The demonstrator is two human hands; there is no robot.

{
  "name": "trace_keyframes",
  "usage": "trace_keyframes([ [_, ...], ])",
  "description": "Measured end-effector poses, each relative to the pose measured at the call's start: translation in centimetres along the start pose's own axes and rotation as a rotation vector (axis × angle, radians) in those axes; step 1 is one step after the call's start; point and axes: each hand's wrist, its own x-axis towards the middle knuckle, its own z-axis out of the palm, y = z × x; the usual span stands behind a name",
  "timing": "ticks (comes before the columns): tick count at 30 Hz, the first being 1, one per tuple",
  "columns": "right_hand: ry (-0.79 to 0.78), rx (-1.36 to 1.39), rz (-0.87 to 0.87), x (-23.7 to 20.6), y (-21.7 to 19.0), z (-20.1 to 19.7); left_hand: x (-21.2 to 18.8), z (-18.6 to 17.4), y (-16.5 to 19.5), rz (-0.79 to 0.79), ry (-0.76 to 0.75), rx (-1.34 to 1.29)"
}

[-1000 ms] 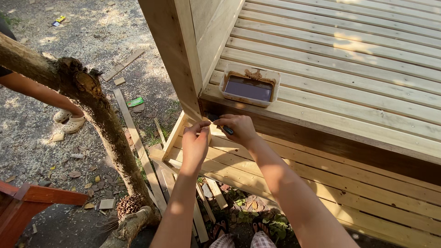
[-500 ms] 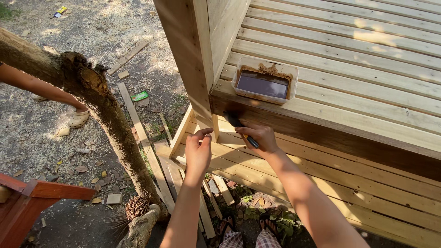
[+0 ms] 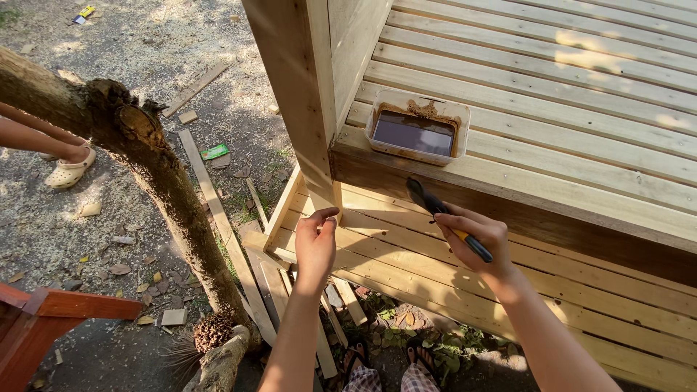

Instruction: The person applies dark wood stain to a wooden bench using a foam brush. They repeatedly dip the brush into a plastic container of stain and spread it along the bench slats and frame. The person moves the container to a different bench and continues staining the edges and slats.

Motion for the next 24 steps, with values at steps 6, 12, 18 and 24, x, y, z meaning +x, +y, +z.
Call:
trace_keyframes([
  [6, 0.127, 0.271, 0.229, 10.8, 1.7, -0.5, 1.2, 1.3, 4.0, 0.033, -0.057, -0.119],
  [12, 0.01, 0.078, 0.292, 14.6, 4.1, 0.7, 1.5, 2.2, 5.7, -0.048, -0.075, -0.149],
  [18, 0.047, 0.143, 0.357, 13.3, 5.3, 0.9, 1.5, 2.1, 4.9, -0.039, -0.066, -0.151],
  [24, 0.005, 0.043, 0.258, 12.5, 5.8, 0.7, 1.3, 3.1, 5.4, -0.079, -0.086, -0.126],
])
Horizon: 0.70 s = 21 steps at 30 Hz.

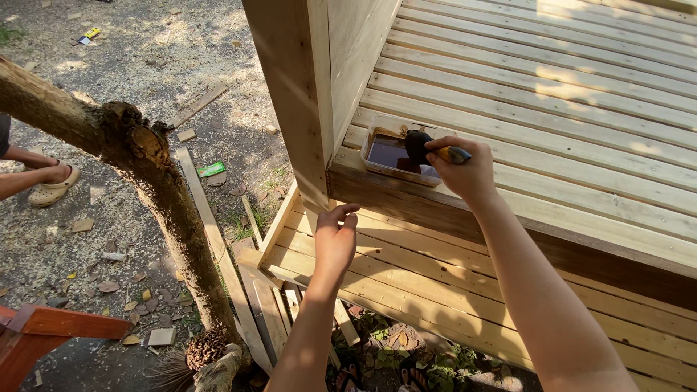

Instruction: The person applies dark wood stain to a wooden bench using a foam brush. They repeatedly dip the brush into a plastic container of stain and spread it along the bench slats and frame. The person moves the container to a different bench and continues staining the edges and slats.

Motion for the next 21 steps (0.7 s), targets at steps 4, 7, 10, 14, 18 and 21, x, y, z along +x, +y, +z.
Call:
trace_keyframes([
  [4, -0.021, -0.027, -0.023, -0.23, 0.06, -0.05, -0.23, 0.03, 0.4, 0.04, -0.017, -0.006],
  [7, 0.064, 0.043, -0.086, -0.4, 0.05, -0.02, -0.26, -0.01, 0.51, 0.052, -0.021, -0.016],
  [10, 0.101, 0.277, -0.067, -0.45, 0.05, 0.03, -0.14, 0.15, 0.43, 0.055, -0.014, -0.029],
  [14, 0.04, 0.044, -0.027, -0.3, 0.1, -0.02, 0.1, 0.43, 0.13, 0.055, -0.023, -0.027],
  [18, 0.013, 0.057, 0.061, -0.15, 0.1, -0.2, 0.29, 0.55, -0.19, 0.065, -0.013, 0.015],
  [21, 0.013, 0.025, 0.025, -0.2, 0.0, -0.37, 0.51, 0.69, -0.33, 0.084, -0.006, -0.025],
])
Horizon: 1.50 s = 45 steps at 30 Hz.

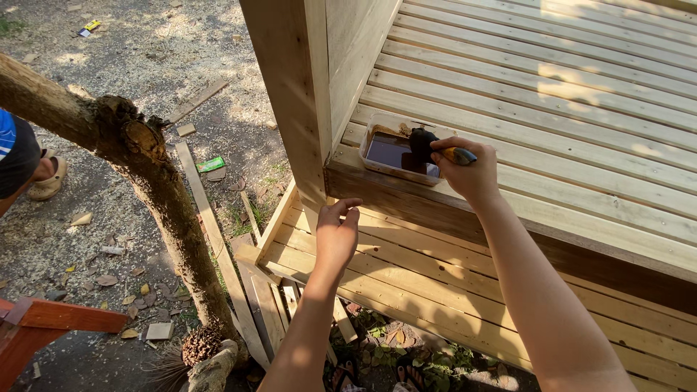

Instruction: The person applies dark wood stain to a wooden bench using a foam brush. They repeatedly dip the brush into a plastic container of stain and spread it along the bench slats and frame. The person moves the container to a different bench and continues staining the edges and slats.

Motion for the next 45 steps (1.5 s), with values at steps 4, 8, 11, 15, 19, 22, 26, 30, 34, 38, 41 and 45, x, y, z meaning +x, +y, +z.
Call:
trace_keyframes([
  [4, 0.09, 0.038, -0.09, -0.3, -0.3, -0.3, 0.3, 0.2, -0.2, 0.038, 0.009, 0.017],
  [8, 0.165, 0.059, -0.214, -0.5, -0.7, -0.5, 0.4, 0.1, -0.4, 0.047, 0.01, 0.032],
  [11, 0.121, 0.093, -0.053, -0.6, -1.0, -0.4, 0.4, 0.0, -0.2, 0.101, 0.008, 0.06],
  [15, 0.268, 0.191, -0.187, -0.6, -1.5, -0.2, 0.3, 0.0, 0.3, 0.037, 0.004, 0.062],
  [19, 0.212, 0.068, -0.203, -0.8, -2.0, 0.1, 0.1, 0.0, 0.6, 0.032, -0.002, 0.032],
  [22, 0.14, 0.176, -0.08, -1.7, -2.1, 0.1, -0.2, -0.1, 0.3, -0.013, -0.016, 0.053],
  [26, 0.005, 0.154, -0.357, -4.0, -1.9, -0.7, -0.4, -0.4, -0.3, 0.061, 0.024, 0.048],
  [30, -0.338, 0.055, -0.426, -7.0, -1.0, -1.8, -0.5, -1.9, -0.8, -0.007, 0.052, 0.039],
  [34, -0.548, -0.154, -0.472, -8.8, 0.2, -1.1, -0.8, -3.5, -1.3, -0.063, 0.021, 0.018],
  [38, -0.591, -0.23, -0.547, -8.8, 1.7, 2.0, -1.3, -3.9, -2.0, 0.049, 0.075, 0.055],
  [41, -0.617, -0.266, -0.566, -8.3, 2.6, 4.8, -1.6, -3.8, -2.4, 0.042, 0.073, 0.087],
  [45, -0.622, -0.325, -0.621, -8.7, 3.8, 6.0, -1.7, -3.3, -2.9, 0.035, 0.06, 0.062],
])
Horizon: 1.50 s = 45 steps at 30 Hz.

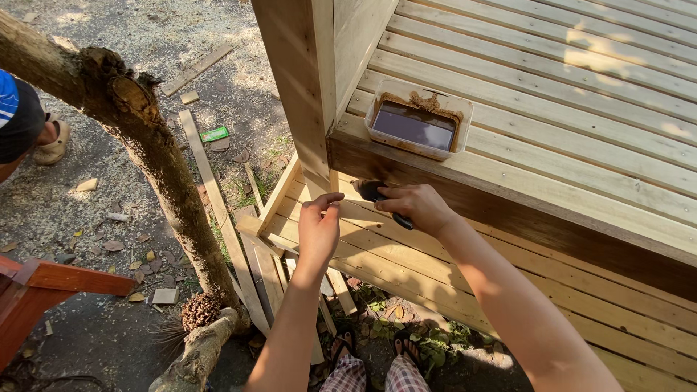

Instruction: The person applies dark wood stain to a wooden bench using a foam brush. They repeatedly dip the brush into a plastic container of stain and spread it along the bench slats and frame. The person moves the container to a different bench and continues staining the edges and slats.

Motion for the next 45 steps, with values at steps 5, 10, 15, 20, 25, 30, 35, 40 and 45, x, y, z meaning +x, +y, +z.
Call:
trace_keyframes([
  [5, -0.004, -0.054, 0.038, -4.1, 0.7, -0.4, -0.3, 0.4, -1.2, 0.019, 0.039, 0.096],
  [10, -0.02, -0.043, 0.107, -4.5, 0.9, 0.7, -0.5, 0.1, -2.1, -0.075, 0.042, 0.12],
  [15, 0.111, -0.052, 0.094, -1.5, 0.2, 4.1, -0.5, 0.7, -2.3, -0.036, 0.021, 0.088],
  [20, 0.094, 0.025, 0.258, -5.0, 0.3, 2.6, -0.8, 1.4, -2.7, 0.025, -0.006, 0.095],
  [25, 0.208, 0.106, 0.332, -8.4, -0.3, -0.7, -1.5, 1.4, -3.1, -0.096, -0.007, 0.07],
  [30, 0.193, 0.277, 0.387, -4.4, -0.4, 0.5, -1.2, 1.4, -2.8, -0.069, -0.004, 0.104],
  [35, 0.187, 0.149, 0.168, -1.7, -0.4, 1.5, -0.8, 2.4, -2.1, -0.084, -0.048, 0.072],
  [40, 0.149, 0.16, 0.338, -7.0, -0.8, -2.4, -1.1, 2.8, -2.1, -0.091, -0.056, 0.039],
  [45, 0.304, 0.215, 0.391, -7.0, -1.4, -3.8, -1.0, 2.5, -2.4, -0.016, -0.041, 0.078],
])
